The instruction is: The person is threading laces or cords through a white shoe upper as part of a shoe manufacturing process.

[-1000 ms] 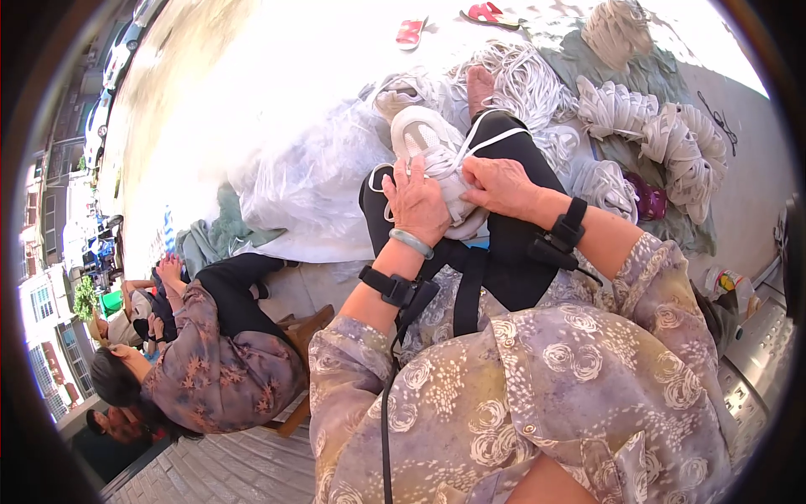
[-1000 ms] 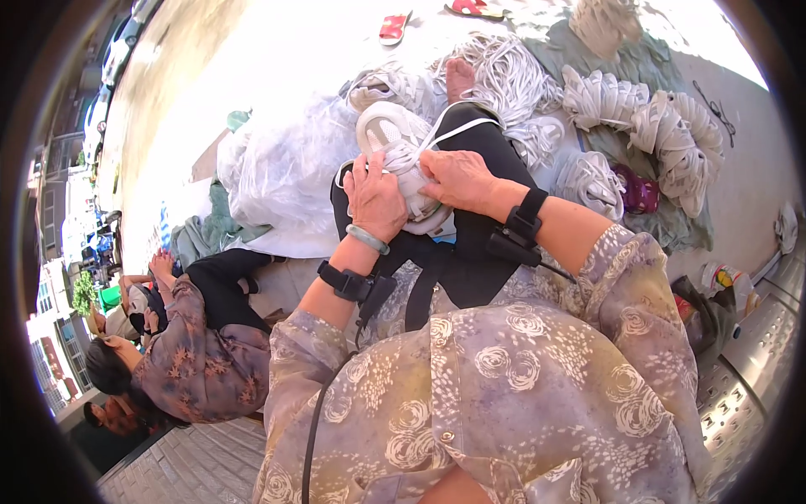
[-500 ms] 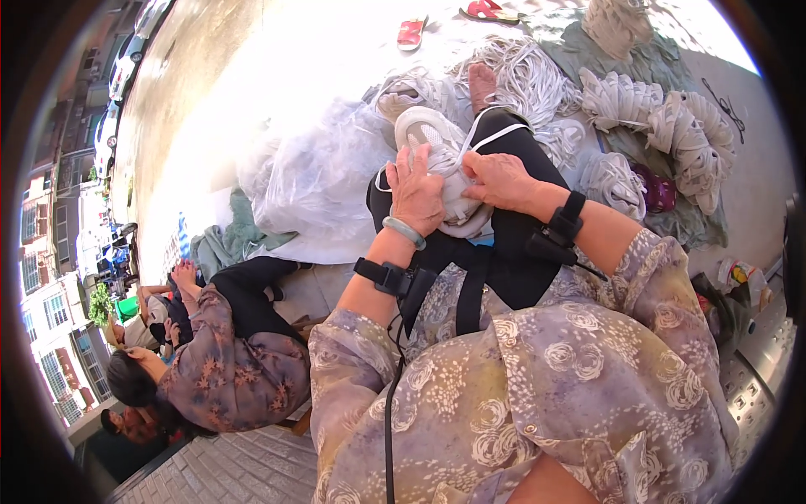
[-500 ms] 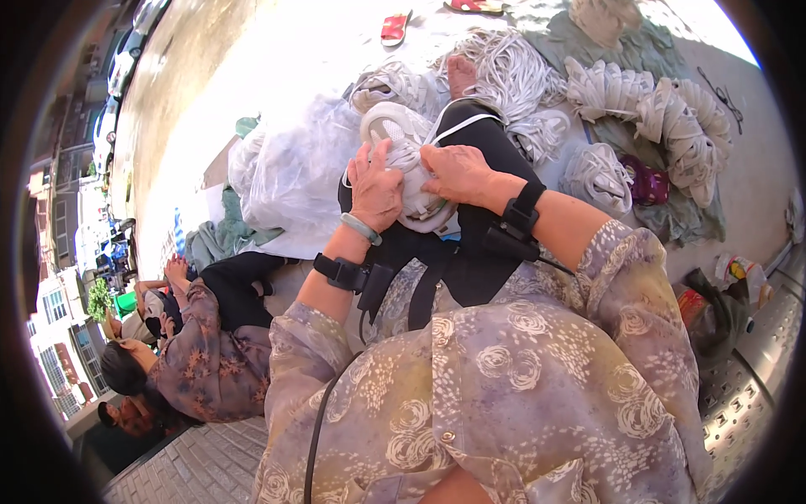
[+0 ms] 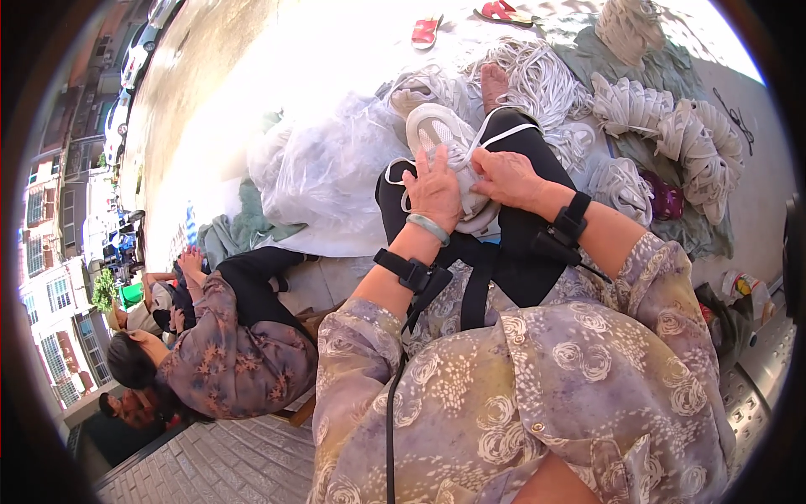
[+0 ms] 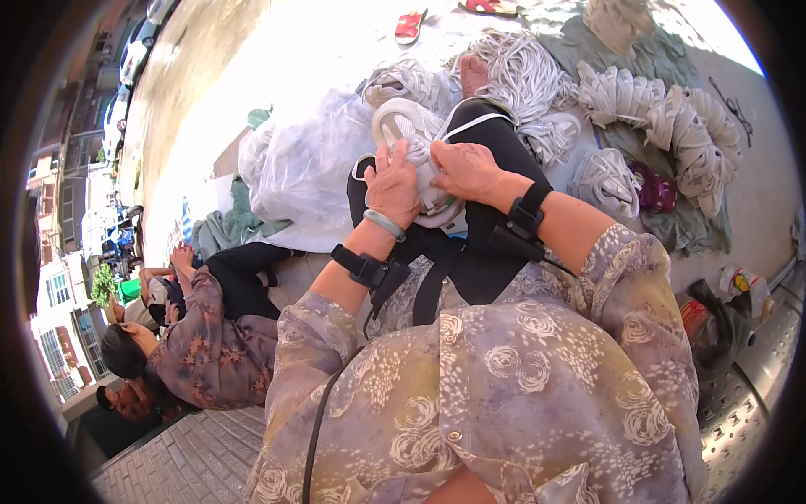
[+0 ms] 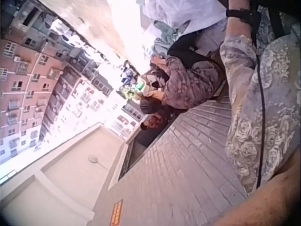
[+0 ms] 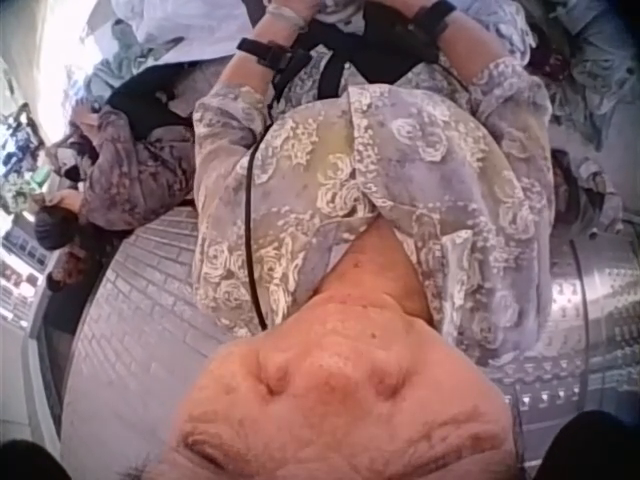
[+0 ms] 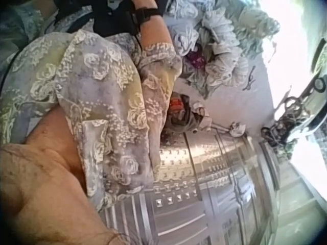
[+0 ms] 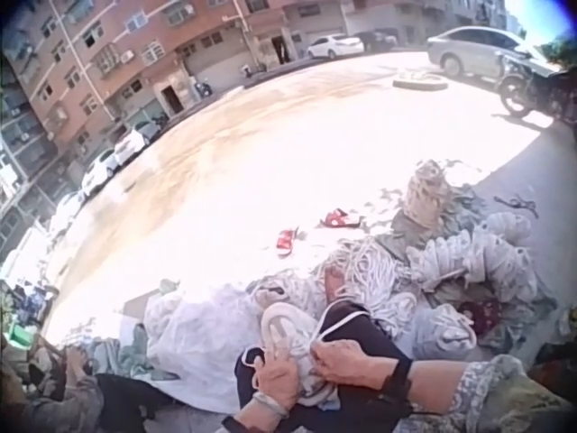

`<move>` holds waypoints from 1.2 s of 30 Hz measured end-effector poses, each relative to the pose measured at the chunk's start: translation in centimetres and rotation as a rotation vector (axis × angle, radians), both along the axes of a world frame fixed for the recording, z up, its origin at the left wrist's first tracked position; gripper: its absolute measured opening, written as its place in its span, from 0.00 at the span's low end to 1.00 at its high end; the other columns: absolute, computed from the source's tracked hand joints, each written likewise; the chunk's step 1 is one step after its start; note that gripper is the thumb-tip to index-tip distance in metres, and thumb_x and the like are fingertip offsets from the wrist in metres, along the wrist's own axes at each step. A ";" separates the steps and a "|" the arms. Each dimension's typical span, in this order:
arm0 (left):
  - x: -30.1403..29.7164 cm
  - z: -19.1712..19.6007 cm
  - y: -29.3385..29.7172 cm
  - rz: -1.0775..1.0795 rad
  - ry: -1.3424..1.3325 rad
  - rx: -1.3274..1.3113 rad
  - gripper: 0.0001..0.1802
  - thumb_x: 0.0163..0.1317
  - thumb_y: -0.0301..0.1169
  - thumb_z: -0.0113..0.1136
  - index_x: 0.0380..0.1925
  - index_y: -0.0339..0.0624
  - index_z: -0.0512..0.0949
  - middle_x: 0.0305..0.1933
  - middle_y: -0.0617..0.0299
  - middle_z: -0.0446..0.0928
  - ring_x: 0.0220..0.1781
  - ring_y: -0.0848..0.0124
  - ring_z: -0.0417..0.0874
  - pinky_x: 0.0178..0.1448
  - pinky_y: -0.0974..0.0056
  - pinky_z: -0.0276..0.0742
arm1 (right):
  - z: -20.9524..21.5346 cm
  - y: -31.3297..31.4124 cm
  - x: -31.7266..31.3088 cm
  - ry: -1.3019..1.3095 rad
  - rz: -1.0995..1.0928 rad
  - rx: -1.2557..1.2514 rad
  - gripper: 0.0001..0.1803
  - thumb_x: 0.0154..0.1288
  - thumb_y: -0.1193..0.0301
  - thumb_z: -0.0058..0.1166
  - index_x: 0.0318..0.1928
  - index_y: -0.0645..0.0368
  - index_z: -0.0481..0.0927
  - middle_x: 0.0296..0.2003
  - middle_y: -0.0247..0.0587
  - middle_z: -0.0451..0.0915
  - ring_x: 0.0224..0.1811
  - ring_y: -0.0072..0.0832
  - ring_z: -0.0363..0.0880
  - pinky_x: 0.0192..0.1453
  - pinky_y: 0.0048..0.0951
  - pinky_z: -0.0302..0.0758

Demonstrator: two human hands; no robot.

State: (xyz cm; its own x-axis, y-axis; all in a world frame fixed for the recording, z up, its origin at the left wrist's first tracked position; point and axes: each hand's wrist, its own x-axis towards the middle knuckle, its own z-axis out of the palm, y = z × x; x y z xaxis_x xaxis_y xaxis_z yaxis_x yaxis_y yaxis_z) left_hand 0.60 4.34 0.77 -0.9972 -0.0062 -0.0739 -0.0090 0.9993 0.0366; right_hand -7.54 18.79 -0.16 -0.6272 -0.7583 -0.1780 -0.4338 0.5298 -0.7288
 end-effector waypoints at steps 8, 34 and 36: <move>-0.1 -0.9 -0.7 0.003 0.229 0.197 0.10 0.43 0.27 0.53 0.28 0.35 0.76 0.55 0.46 0.65 0.56 0.50 0.66 0.54 0.53 0.64 | 0.0 0.4 -0.1 -0.008 -0.028 -0.030 0.16 0.46 0.65 0.57 0.32 0.59 0.69 0.27 0.46 0.76 0.37 0.44 0.76 0.40 0.40 0.69; -1.6 -6.4 1.0 0.385 0.280 0.564 0.19 0.36 0.25 0.59 0.34 0.30 0.77 0.54 0.42 0.63 0.57 0.50 0.64 0.55 0.58 0.68 | -2.9 -2.8 -1.2 0.447 0.200 -0.318 0.05 0.54 0.73 0.48 0.25 0.61 0.70 0.25 0.46 0.68 0.28 0.44 0.69 0.31 0.39 0.65; -1.8 -6.5 0.9 0.400 0.283 0.583 0.22 0.34 0.24 0.60 0.36 0.29 0.75 0.53 0.42 0.63 0.55 0.50 0.66 0.54 0.59 0.69 | -3.1 -2.9 -1.7 0.454 0.203 -0.330 0.05 0.53 0.73 0.48 0.25 0.62 0.70 0.24 0.46 0.68 0.28 0.44 0.70 0.30 0.39 0.65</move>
State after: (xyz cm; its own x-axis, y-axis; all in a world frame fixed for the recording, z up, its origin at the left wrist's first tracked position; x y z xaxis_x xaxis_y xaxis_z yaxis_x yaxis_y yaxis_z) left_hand -1.24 5.22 -5.72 -0.9084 -0.4098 0.0826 -0.2783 0.7402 0.6120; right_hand -9.24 15.87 -3.22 -0.4219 -0.8408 0.3393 -0.8094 0.1807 -0.5587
